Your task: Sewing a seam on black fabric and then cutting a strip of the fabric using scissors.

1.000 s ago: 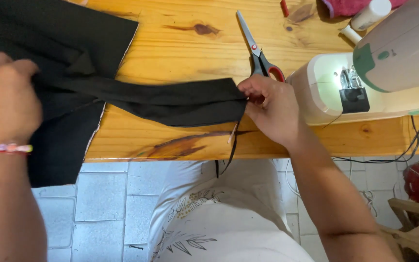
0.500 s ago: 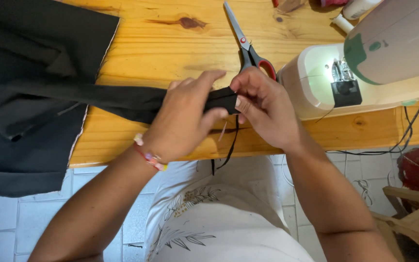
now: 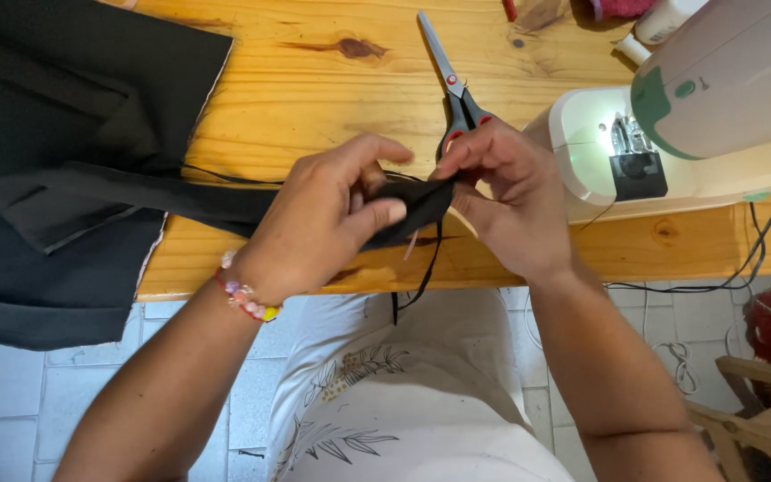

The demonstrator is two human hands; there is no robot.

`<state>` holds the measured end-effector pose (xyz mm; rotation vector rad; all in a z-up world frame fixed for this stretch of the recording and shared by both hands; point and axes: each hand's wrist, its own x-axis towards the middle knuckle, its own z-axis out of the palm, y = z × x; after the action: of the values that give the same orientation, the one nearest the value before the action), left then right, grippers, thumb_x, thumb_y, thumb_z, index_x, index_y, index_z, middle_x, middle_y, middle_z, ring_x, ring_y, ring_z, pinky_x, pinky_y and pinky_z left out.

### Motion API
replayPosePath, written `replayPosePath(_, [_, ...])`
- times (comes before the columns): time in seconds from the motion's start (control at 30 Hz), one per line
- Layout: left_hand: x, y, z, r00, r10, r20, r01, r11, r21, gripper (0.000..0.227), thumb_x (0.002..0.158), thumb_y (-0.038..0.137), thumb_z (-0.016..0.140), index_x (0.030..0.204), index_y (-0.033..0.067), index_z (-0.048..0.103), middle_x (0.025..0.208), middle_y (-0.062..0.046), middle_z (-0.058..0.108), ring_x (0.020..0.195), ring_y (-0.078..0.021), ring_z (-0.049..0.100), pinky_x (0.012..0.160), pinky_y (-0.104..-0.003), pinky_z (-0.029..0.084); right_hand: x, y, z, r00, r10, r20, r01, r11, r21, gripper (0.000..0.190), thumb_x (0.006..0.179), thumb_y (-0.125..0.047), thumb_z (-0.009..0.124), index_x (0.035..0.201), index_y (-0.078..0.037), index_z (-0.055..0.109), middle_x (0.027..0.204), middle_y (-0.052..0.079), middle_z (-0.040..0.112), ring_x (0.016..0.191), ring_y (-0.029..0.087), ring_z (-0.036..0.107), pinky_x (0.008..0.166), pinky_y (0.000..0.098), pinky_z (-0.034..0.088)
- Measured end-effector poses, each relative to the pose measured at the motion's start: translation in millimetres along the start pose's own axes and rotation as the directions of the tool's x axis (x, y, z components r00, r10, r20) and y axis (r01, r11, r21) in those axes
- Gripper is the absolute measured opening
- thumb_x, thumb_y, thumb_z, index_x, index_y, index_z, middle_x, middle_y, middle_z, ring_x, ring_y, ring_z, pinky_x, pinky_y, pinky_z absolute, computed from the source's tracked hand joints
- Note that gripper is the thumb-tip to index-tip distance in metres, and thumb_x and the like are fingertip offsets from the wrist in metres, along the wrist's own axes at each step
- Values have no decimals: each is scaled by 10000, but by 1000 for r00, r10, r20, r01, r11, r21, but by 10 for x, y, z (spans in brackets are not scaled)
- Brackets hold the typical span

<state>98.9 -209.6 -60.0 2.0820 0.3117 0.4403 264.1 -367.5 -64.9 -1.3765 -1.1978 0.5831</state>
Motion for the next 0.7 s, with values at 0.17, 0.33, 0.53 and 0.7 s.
replayPosePath(0.17, [54,-46,-73,997,-56,53,74,886,-457,270,1058,256,500,1005,91,708,765,16,618,661,-51,586,568,-190,457,-56,-40,-9,981,-190,-47,186,980,-72,256,875,208,597,962,-24,661,935,105,716,902,185,697,858,284,581])
replayPosePath(0.33, [157,-43,37,967,71,244,-5,966,-259,120,948,205,660,991,108,715,947,28,673,893,-106,608,782,-274,471,-72,-61,4,952,-303,-31,302,953,-37,245,923,178,577,909,-51,663,879,82,705,891,222,674,841,328,561])
replayPosePath(0.53, [101,129,43,994,110,16,-108,989,-104,61,871,88,771,855,116,719,809,37,699,774,-123,646,728,-280,485,-135,-18,-99,992,-90,-86,103,982,160,289,899,103,433,1095,11,625,1122,166,691,1037,249,712,953,333,619])
replayPosePath(0.7, [63,145,86,989,148,-17,-149,987,-58,123,851,30,790,859,121,707,789,30,679,736,-139,625,702,-283,463,-132,-97,-119,999,-3,47,-7,980,197,279,1038,-37,526,1308,6,582,1274,153,673,1206,239,681,1083,358,612])
